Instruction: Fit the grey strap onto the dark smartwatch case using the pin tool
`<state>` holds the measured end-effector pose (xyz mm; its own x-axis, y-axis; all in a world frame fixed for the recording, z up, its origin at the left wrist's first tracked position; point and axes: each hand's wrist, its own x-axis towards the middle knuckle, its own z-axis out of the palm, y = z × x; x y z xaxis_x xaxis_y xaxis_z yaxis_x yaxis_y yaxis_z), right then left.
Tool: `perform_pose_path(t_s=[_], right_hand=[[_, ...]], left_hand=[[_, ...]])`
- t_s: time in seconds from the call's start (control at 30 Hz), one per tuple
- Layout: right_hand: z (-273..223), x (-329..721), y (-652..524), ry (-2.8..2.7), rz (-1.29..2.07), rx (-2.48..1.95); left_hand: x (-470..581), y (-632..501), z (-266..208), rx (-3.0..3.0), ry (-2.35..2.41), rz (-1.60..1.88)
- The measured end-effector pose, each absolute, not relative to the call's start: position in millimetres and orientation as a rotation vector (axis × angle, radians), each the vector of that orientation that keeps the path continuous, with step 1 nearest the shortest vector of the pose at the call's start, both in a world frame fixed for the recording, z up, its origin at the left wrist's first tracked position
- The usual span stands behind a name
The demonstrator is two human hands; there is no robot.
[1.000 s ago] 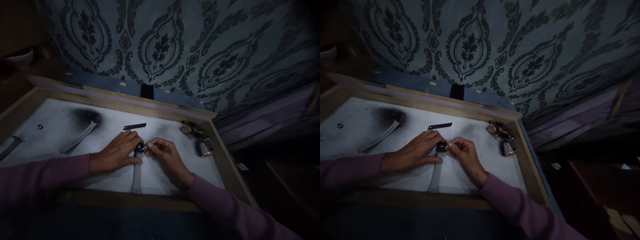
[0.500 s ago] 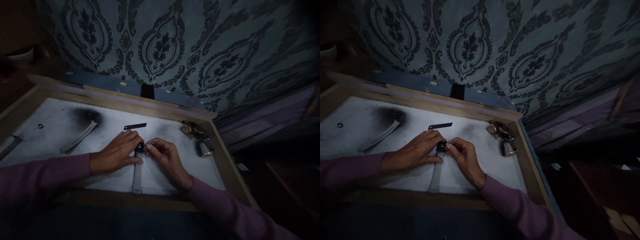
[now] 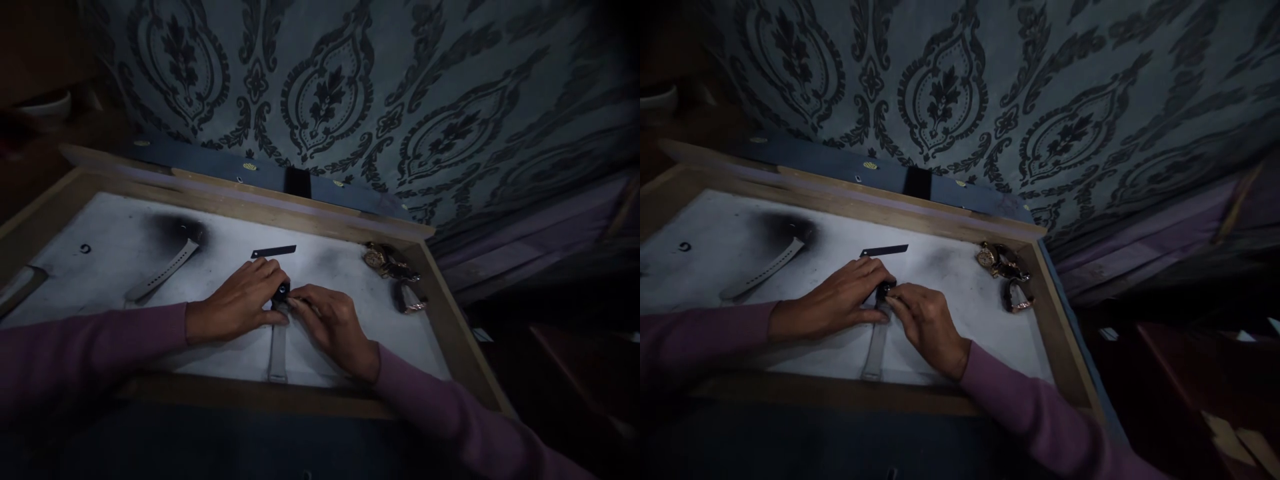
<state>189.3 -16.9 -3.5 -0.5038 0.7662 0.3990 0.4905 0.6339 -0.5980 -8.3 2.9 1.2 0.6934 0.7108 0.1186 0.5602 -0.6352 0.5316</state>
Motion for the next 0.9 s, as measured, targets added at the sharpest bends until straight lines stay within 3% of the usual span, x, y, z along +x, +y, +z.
perform_pose_path(t_s=[0.17,0.57,0.9], right_hand=[[-2,188,-16,-2.106,0.659,-1.049],[-10,189,-9,-1.487,1.379,-1.154],[-18,189,-3,-1.265,1.521,-1.166]], left_hand=[[-9,4,-1,2.464,0.991,0.452],[-7,4,3,2.442,1.028,0.404],[-7,5,1,2.459,1.026,0.4]])
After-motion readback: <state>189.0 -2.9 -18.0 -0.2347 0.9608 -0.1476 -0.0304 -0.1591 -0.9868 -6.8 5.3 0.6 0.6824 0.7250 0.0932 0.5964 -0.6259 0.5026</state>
